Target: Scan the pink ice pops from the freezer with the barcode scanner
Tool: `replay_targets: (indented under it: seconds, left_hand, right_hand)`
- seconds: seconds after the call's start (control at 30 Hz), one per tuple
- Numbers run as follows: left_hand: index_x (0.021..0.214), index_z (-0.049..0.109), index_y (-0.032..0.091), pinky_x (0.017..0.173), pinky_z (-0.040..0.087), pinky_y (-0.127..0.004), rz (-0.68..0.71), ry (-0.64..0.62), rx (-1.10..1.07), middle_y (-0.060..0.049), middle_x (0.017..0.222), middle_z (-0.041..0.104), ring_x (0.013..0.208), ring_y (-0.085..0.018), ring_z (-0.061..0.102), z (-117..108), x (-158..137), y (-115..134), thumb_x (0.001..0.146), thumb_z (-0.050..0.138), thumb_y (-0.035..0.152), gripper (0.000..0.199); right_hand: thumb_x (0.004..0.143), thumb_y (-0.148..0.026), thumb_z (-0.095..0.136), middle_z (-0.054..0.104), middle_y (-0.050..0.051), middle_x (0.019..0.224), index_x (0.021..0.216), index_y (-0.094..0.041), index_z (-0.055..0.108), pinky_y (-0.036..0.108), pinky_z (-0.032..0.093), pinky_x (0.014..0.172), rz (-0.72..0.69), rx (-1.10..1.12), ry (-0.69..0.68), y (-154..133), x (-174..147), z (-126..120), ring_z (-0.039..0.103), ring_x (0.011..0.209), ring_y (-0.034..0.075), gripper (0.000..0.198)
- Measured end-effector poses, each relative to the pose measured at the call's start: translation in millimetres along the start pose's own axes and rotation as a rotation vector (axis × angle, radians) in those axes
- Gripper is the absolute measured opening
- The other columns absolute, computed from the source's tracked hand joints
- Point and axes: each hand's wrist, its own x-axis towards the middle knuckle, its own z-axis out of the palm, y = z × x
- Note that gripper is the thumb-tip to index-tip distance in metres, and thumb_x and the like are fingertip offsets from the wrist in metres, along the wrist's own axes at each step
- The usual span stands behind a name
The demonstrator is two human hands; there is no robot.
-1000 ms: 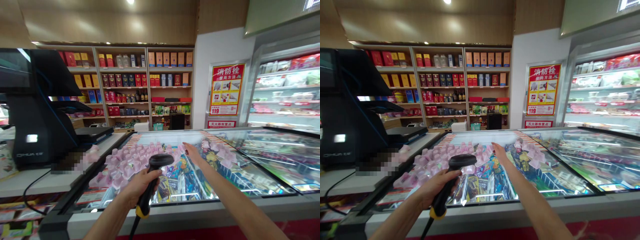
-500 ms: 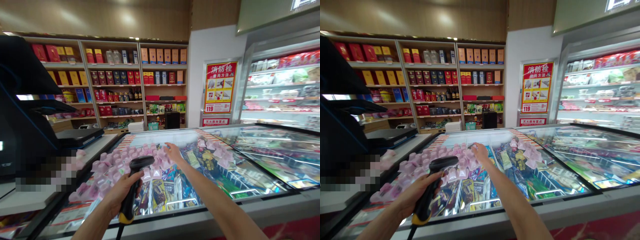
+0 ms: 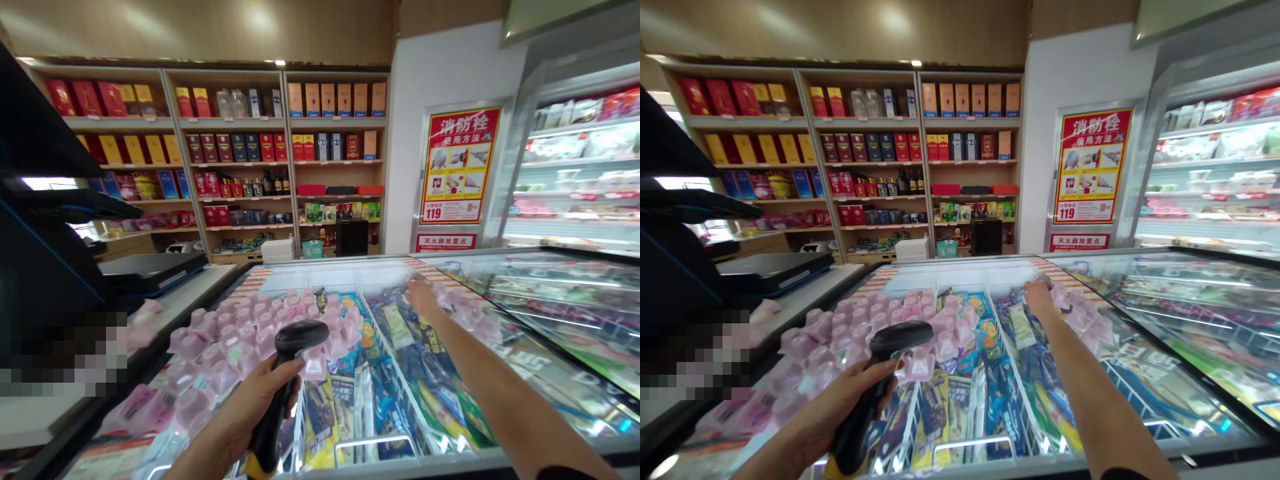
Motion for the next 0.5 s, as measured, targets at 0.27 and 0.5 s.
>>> replay_targets:
  seconds: [0.27,0.5]
  left_hand:
    - [0.063,0.043,0.016,0.042,0.033,-0.019,0.023,-0.052,-0.004,0.004,0.052,0.050,0.041,-0.006,0.044,0,-30,5,0.064,0.057,0.038,0.026]
    - [0.061,0.046,0.015,0.041,0.033,-0.019,0.084,-0.056,-0.008,0.003,0.049,0.051,0.039,-0.006,0.044,-3,-53,8,0.063,0.056,0.038,0.025]
  right_hand:
    - [0.061,-0.021,0.046,0.055,-0.002,0.054,0.070,-0.019,0.055,0.027,0.042,0.054,0.331,1.469,-0.074,-80,-48,-28,0.052,0.055,0.014,0.013]
    - [0.054,-0.017,0.051,0.054,-0.003,0.052,0.066,-0.017,0.054,0.023,0.042,0.053,0.263,1.791,-0.243,-142,-82,-53,0.050,0.051,0.010,0.012]
